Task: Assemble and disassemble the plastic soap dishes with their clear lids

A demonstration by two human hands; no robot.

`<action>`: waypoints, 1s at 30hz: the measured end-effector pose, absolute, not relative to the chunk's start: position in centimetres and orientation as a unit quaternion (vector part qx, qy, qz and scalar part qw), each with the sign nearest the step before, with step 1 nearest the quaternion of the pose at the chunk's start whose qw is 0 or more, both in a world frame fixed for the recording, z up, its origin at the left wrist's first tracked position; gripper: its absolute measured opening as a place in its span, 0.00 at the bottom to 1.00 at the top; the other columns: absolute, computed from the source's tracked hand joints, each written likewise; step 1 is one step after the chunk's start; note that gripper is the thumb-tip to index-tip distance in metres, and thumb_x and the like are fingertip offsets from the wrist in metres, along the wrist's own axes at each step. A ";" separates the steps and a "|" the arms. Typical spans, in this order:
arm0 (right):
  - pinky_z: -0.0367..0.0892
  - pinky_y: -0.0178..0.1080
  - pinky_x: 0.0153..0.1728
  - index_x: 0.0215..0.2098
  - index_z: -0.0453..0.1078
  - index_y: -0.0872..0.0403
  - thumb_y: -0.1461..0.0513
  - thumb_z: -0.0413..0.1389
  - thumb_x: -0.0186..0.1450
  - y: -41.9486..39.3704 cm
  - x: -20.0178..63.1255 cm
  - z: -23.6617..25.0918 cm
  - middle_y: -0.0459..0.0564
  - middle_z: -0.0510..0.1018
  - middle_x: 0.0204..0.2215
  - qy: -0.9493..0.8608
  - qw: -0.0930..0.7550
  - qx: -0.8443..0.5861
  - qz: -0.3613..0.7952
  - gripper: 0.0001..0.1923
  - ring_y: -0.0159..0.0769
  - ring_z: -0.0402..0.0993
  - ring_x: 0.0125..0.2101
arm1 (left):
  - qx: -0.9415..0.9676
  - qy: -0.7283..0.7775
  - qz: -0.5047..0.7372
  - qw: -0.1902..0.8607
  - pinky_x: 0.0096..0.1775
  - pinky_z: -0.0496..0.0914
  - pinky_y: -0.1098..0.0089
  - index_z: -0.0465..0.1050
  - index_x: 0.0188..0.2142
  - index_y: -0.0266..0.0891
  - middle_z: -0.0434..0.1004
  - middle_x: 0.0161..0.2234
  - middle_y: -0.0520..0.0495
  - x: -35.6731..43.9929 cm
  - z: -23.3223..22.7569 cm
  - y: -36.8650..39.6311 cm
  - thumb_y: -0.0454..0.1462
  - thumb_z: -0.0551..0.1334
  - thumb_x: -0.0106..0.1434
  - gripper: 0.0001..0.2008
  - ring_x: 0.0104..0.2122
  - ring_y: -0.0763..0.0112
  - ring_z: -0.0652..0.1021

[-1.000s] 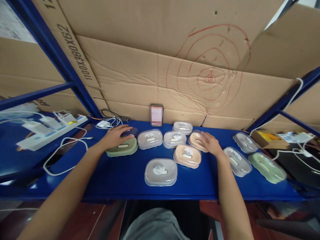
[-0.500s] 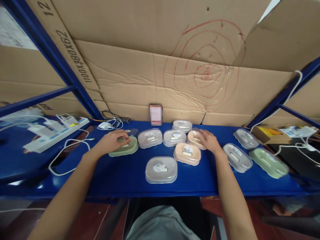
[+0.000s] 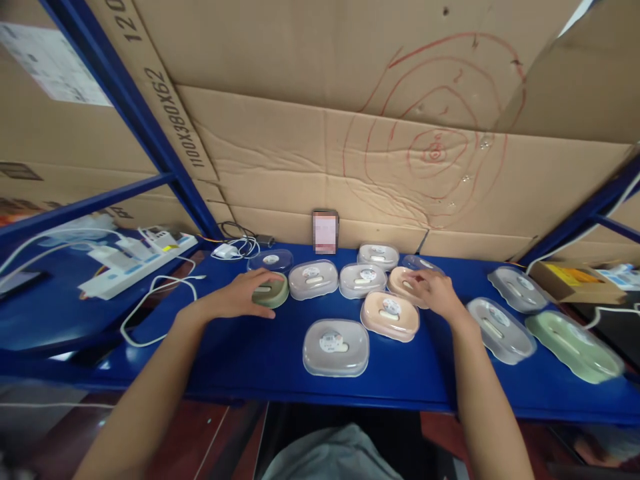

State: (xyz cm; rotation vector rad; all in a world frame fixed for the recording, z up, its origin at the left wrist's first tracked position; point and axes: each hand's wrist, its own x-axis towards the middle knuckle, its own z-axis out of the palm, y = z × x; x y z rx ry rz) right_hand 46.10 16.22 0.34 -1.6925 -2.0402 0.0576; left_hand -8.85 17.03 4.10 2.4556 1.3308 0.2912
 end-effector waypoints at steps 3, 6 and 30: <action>0.77 0.52 0.54 0.50 0.83 0.45 0.45 0.54 0.73 16.1 45.5 0.2 0.51 0.88 0.49 -0.759 0.217 -0.612 0.045 0.21 0.52 0.85 0.51 | 0.863 0.465 0.094 0.174 0.63 0.68 0.53 0.72 0.63 0.51 0.76 0.63 0.44 -9.1 3.8 17.1 0.49 0.76 0.57 0.36 0.63 0.47 0.75; 0.77 0.53 0.57 0.51 0.83 0.46 0.46 0.52 0.73 16.3 45.3 0.0 0.51 0.86 0.53 -0.766 0.200 -0.607 0.063 0.22 0.52 0.84 0.54 | 0.870 0.437 0.140 0.182 0.60 0.71 0.58 0.75 0.60 0.50 0.79 0.59 0.46 -9.4 3.2 17.6 0.49 0.73 0.60 0.29 0.58 0.52 0.79; 0.65 0.58 0.67 0.65 0.75 0.48 0.61 0.49 0.76 15.8 40.8 3.0 0.55 0.80 0.63 -0.819 0.244 -0.518 -0.038 0.23 0.53 0.74 0.64 | 0.825 0.489 0.282 0.007 0.58 0.70 0.59 0.80 0.54 0.45 0.83 0.53 0.42 -5.4 2.3 17.7 0.48 0.54 0.79 0.18 0.55 0.56 0.80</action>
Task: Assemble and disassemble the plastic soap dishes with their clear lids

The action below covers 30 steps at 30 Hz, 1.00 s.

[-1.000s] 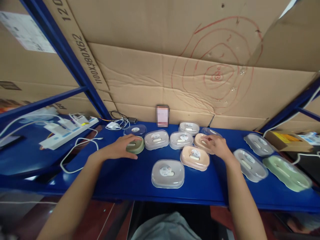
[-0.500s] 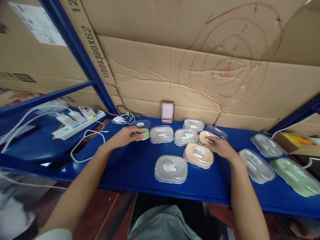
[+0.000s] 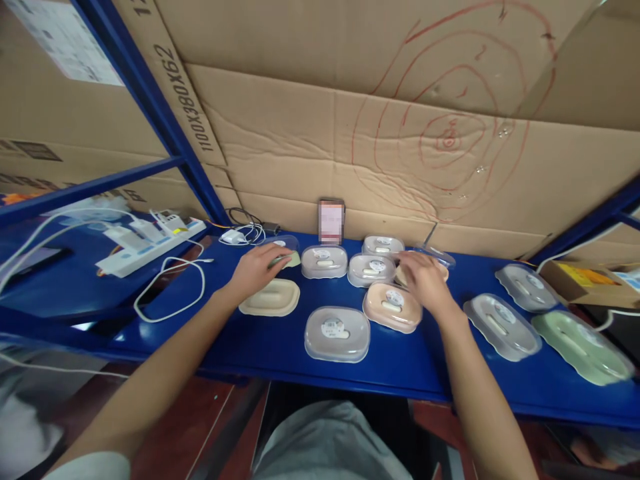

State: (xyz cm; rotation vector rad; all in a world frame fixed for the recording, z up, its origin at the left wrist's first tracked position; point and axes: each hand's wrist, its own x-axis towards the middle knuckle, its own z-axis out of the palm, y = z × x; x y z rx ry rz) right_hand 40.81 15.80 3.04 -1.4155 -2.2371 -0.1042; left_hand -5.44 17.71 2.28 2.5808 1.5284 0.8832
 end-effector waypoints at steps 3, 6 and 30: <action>0.64 0.56 0.68 0.67 0.73 0.44 0.55 0.57 0.75 16.9 37.2 4.0 0.52 0.76 0.67 -0.865 0.197 -0.460 0.031 0.24 0.51 0.71 0.67 | 0.830 0.495 0.258 -0.014 0.58 0.70 0.57 0.79 0.55 0.46 0.83 0.52 0.42 -4.4 2.4 17.1 0.46 0.53 0.79 0.18 0.53 0.55 0.80; 0.63 0.60 0.68 0.69 0.71 0.46 0.53 0.66 0.69 18.4 34.9 4.2 0.56 0.74 0.68 -0.872 0.153 -0.457 0.085 0.31 0.55 0.68 0.69 | 0.834 0.500 0.228 -0.035 0.60 0.68 0.52 0.78 0.58 0.45 0.81 0.54 0.38 -3.3 2.5 16.7 0.47 0.58 0.76 0.18 0.55 0.49 0.79; 0.67 0.52 0.51 0.51 0.80 0.55 0.57 0.48 0.78 12.6 29.2 4.8 0.67 0.85 0.43 -0.836 0.052 -0.545 -0.027 0.19 0.57 0.83 0.44 | 0.908 0.384 0.167 -0.016 0.59 0.69 0.54 0.80 0.53 0.42 0.81 0.52 0.39 1.3 2.3 17.2 0.44 0.56 0.79 0.16 0.54 0.53 0.79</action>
